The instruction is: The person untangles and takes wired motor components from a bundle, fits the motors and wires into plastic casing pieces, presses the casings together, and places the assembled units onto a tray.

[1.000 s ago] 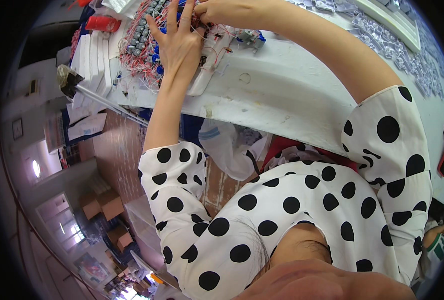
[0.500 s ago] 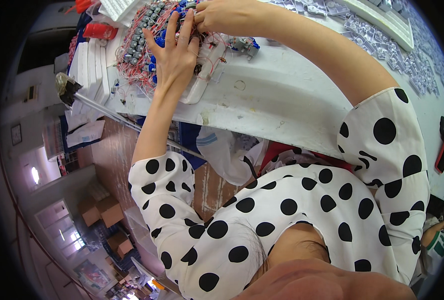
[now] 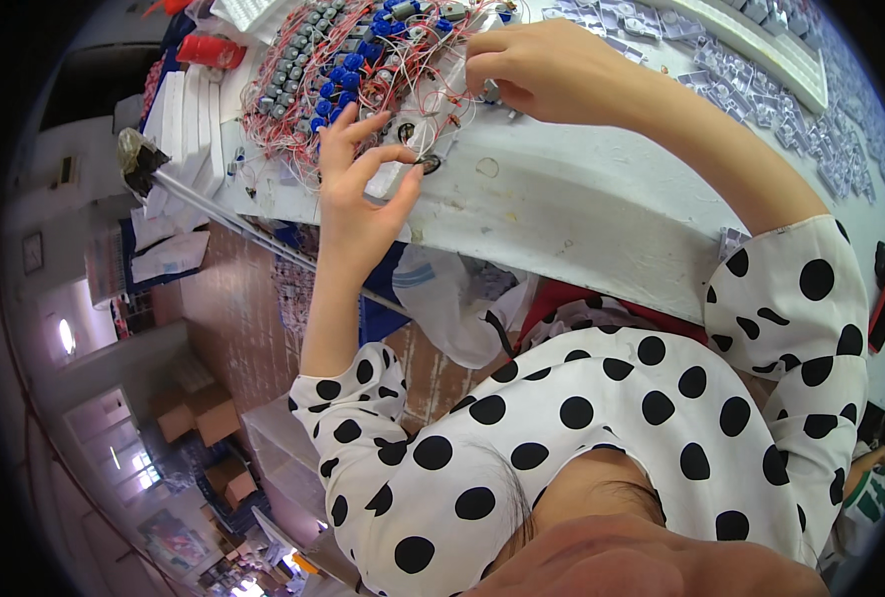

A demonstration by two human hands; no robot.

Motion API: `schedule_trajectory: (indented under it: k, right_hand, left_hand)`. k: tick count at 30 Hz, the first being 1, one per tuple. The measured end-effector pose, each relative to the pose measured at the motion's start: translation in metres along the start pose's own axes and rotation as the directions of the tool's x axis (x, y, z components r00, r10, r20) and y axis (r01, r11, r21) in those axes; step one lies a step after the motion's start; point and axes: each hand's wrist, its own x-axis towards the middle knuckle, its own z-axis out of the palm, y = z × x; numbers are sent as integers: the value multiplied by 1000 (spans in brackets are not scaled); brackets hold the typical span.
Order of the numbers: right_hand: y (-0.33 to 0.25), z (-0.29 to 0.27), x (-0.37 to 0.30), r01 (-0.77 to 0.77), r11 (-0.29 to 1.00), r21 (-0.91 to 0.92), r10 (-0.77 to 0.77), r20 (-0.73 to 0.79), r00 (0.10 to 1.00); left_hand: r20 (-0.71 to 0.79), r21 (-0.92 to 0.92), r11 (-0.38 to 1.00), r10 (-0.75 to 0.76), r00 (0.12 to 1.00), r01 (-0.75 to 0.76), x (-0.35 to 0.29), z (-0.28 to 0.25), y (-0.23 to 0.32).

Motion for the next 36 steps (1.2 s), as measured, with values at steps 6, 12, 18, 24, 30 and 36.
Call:
schedule_trajectory:
  k: [6, 12, 18, 24, 30, 36]
  right_hand:
    - [-27, 23, 1, -357, 870, 340, 399, -62, 915]
    - [-33, 49, 15, -468, 567, 678, 563, 96, 821]
    - [-24, 54, 17, -455, 559, 693, 609, 28, 792]
    - [-25, 25, 8, -493, 359, 793, 619, 193, 761]
    - [-25, -6, 2, -381, 369, 848, 487, 173, 856]
    - [-23, -38, 4, -333, 368, 868, 397, 177, 901]
  left_hand:
    - [-106, 8, 993, -113, 988, 114, -8, 24, 8]
    - [-216, 69, 993, -82, 973, 98, -10, 41, 25]
    - [-249, 139, 986, -52, 967, 89, -9, 47, 31]
    - [-273, 211, 974, -19, 962, 79, -9, 43, 37]
    - [-382, 130, 989, -20, 924, 75, 5, 42, 34]
    - [-433, 119, 990, -22, 901, 81, 23, 35, 32]
